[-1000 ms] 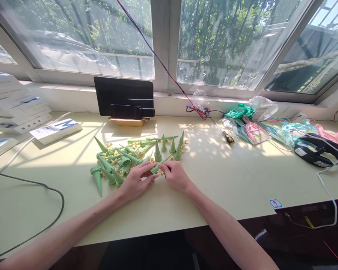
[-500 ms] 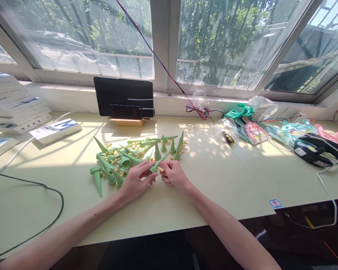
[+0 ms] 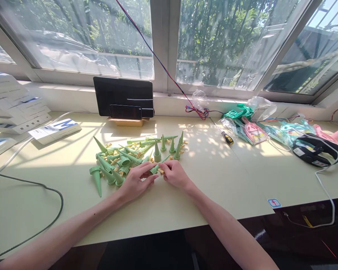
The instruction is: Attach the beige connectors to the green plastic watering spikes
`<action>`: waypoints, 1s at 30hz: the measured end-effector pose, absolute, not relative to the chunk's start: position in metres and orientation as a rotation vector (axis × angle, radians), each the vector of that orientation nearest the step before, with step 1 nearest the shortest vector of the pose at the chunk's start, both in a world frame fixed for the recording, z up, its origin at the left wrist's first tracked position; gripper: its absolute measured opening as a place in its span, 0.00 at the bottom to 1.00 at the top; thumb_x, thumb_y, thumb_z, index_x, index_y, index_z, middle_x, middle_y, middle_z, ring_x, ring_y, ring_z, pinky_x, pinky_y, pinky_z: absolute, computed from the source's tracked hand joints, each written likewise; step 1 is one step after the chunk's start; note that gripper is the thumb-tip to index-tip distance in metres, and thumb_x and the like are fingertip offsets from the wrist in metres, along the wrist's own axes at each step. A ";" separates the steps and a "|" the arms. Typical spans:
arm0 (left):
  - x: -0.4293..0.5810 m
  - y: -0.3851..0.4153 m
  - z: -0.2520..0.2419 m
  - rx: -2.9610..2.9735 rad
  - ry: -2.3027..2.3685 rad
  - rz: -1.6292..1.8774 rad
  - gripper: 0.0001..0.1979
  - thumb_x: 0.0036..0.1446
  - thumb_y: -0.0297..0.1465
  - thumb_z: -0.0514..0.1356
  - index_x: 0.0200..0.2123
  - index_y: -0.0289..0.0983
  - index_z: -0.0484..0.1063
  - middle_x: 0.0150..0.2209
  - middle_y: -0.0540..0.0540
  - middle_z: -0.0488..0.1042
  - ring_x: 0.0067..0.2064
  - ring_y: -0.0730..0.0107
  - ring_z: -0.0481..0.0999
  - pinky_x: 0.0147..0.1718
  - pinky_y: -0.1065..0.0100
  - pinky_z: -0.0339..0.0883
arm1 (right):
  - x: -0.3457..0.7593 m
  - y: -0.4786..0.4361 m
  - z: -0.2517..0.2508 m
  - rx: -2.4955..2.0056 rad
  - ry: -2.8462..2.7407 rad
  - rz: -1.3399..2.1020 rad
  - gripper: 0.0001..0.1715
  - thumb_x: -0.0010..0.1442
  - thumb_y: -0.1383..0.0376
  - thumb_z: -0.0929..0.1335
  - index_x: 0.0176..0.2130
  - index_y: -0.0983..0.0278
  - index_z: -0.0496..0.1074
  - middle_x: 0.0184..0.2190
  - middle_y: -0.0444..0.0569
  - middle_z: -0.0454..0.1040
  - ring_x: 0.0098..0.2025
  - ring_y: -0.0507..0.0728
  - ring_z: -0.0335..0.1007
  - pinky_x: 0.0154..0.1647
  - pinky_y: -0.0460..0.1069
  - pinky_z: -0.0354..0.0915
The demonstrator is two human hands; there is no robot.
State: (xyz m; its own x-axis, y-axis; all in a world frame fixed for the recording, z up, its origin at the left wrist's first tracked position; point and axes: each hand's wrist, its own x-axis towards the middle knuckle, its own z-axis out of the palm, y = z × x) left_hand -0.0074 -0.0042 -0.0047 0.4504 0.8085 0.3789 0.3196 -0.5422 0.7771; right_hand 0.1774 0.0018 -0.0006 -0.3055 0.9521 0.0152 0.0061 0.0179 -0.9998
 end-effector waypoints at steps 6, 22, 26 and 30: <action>-0.006 -0.005 -0.008 2.028 0.974 1.074 0.14 0.64 0.34 0.58 0.51 0.39 0.72 0.39 0.47 0.70 0.27 0.76 0.76 0.29 0.69 0.77 | 0.173 0.000 0.002 -0.988 -1.209 1.701 0.32 0.57 0.43 0.70 0.22 0.61 0.55 0.15 0.34 0.47 0.14 0.44 0.45 0.12 0.42 0.41; -0.011 -0.005 -0.004 2.150 0.992 0.981 0.12 0.64 0.34 0.57 0.48 0.37 0.73 0.38 0.46 0.72 0.29 0.74 0.74 0.27 0.72 0.72 | 0.173 0.003 -0.006 -1.015 -1.449 1.456 0.31 0.60 0.47 0.68 0.20 0.61 0.53 0.14 0.36 0.49 0.13 0.46 0.46 0.13 0.45 0.42; -0.011 -0.005 -0.006 2.111 0.995 0.997 0.12 0.65 0.35 0.57 0.50 0.38 0.73 0.38 0.47 0.71 0.27 0.75 0.75 0.26 0.72 0.72 | 0.171 0.004 -0.007 -0.969 -1.299 1.635 0.32 0.57 0.44 0.70 0.21 0.61 0.55 0.14 0.34 0.48 0.13 0.45 0.45 0.12 0.43 0.40; -0.010 -0.005 -0.007 2.101 0.995 1.021 0.13 0.65 0.34 0.57 0.51 0.39 0.72 0.38 0.47 0.71 0.26 0.76 0.76 0.27 0.72 0.73 | 0.169 0.003 -0.006 -0.956 -1.204 1.716 0.32 0.55 0.43 0.71 0.22 0.62 0.56 0.14 0.33 0.47 0.13 0.44 0.46 0.12 0.42 0.41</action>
